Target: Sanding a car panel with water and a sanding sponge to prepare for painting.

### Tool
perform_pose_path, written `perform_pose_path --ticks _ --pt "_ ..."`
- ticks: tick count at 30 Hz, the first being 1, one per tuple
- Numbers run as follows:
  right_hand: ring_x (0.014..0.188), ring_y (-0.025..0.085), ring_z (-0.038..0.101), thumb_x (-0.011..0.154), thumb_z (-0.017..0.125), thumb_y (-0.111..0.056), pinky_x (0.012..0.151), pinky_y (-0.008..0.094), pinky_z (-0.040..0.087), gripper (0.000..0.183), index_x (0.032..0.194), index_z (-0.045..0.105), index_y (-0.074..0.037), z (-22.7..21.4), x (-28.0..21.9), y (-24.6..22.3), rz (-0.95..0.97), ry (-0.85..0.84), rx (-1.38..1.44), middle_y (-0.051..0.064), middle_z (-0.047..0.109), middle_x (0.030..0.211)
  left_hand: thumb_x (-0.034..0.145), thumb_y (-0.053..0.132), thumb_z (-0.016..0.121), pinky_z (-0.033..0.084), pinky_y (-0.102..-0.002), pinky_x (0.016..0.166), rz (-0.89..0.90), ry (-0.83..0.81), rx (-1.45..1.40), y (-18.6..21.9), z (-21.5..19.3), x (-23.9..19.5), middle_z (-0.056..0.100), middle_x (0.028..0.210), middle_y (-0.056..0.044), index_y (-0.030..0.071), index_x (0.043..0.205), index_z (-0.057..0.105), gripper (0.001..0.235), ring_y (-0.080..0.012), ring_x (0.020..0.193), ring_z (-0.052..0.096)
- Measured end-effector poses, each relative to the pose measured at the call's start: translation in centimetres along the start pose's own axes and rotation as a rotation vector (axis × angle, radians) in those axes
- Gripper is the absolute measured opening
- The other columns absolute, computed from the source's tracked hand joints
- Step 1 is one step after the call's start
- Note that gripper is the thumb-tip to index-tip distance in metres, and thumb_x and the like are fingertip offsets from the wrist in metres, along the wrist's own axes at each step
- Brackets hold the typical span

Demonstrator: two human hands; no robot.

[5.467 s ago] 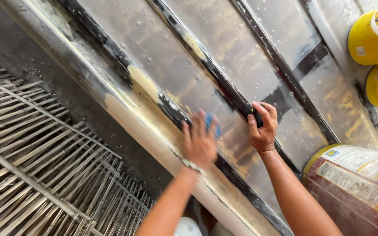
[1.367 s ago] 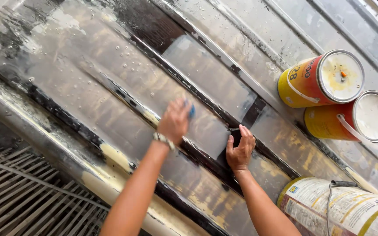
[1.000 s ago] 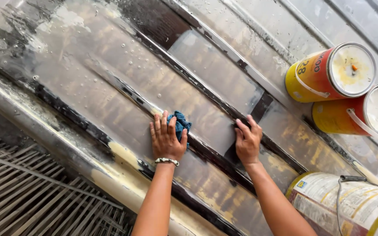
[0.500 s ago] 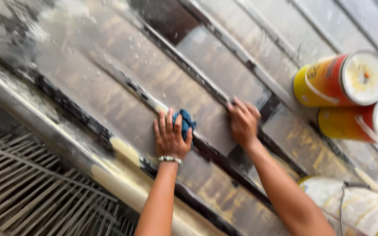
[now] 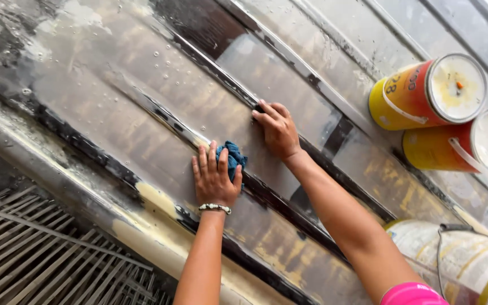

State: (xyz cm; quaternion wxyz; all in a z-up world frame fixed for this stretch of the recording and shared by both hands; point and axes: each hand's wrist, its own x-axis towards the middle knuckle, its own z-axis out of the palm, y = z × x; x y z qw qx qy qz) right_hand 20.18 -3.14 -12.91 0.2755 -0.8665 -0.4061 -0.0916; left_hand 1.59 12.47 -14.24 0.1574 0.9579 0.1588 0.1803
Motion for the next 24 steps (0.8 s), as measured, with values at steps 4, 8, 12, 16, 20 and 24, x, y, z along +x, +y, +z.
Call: perform_pose_path --ticks 4,8,12,16,20,24 --pt "0.125 0.037 0.06 0.093 0.061 0.002 0.109 0.045 0.048 0.029 0.116 0.074 -0.009 -2.7 -5.4 1.1 0.025 0.001 0.014 0.014 0.067 0.136 0.098 0.045 0.057 0.027 -0.06 0.122 0.007 0.037 -0.015 0.2 0.3 0.6 0.045 0.157 -0.016 0.014 0.142 0.049 0.054 -0.0424 0.149 0.036" --pt "0.123 0.039 0.06 0.09 0.06 0.004 0.107 0.046 0.048 0.028 0.112 0.073 -0.006 -1.9 -4.8 1.0 -0.022 -0.015 -0.02 0.018 0.067 0.136 0.098 0.045 0.057 0.027 -0.06 0.122 -0.032 -0.002 0.005 -0.4 -0.7 0.0 0.045 0.156 -0.017 0.014 0.141 0.049 0.054 -0.0424 0.149 0.036" --pt "0.124 0.039 0.06 0.091 0.059 0.005 0.107 0.045 0.049 0.029 0.113 0.073 -0.006 -0.8 -0.8 0.0 -0.045 -0.039 0.004 0.017 0.068 0.135 0.099 0.045 0.057 0.027 -0.06 0.123 -0.007 -0.006 -0.019 0.0 0.0 -0.1 0.044 0.158 -0.016 0.014 0.143 0.049 0.054 -0.0418 0.15 0.035" --pt "0.126 0.039 0.059 0.093 0.058 0.003 0.107 0.046 0.049 0.031 0.117 0.073 -0.008 -3.0 -6.6 2.7 -0.016 -0.014 -0.023 0.017 0.066 0.137 0.098 0.046 0.057 0.027 -0.06 0.121 -0.01 0.026 -0.045 0.2 0.6 0.7 0.044 0.158 -0.016 0.015 0.142 0.049 0.055 -0.0419 0.149 0.035" --pt "0.122 0.037 0.061 0.095 0.062 0.0 0.106 0.045 0.05 0.026 0.116 0.072 -0.011 -2.0 -5.2 0.6 0.036 -0.019 -0.001 0.015 0.066 0.137 0.098 0.046 0.057 0.026 -0.061 0.121 -0.031 -0.006 -0.015 -0.4 -0.3 -0.2 0.043 0.158 -0.016 0.014 0.141 0.049 0.054 -0.0429 0.149 0.035" --pt "0.114 0.035 0.062 0.092 0.066 -0.002 0.101 0.043 0.051 0.03 0.119 0.073 -0.014 -0.1 -0.5 -1.1 0.025 0.065 -0.003 0.013 0.068 0.133 0.099 0.046 0.057 0.026 -0.061 0.122 -0.001 -0.009 -0.036 -0.1 0.4 -0.1 0.043 0.158 -0.016 0.014 0.143 0.048 0.055 -0.0428 0.15 0.035"
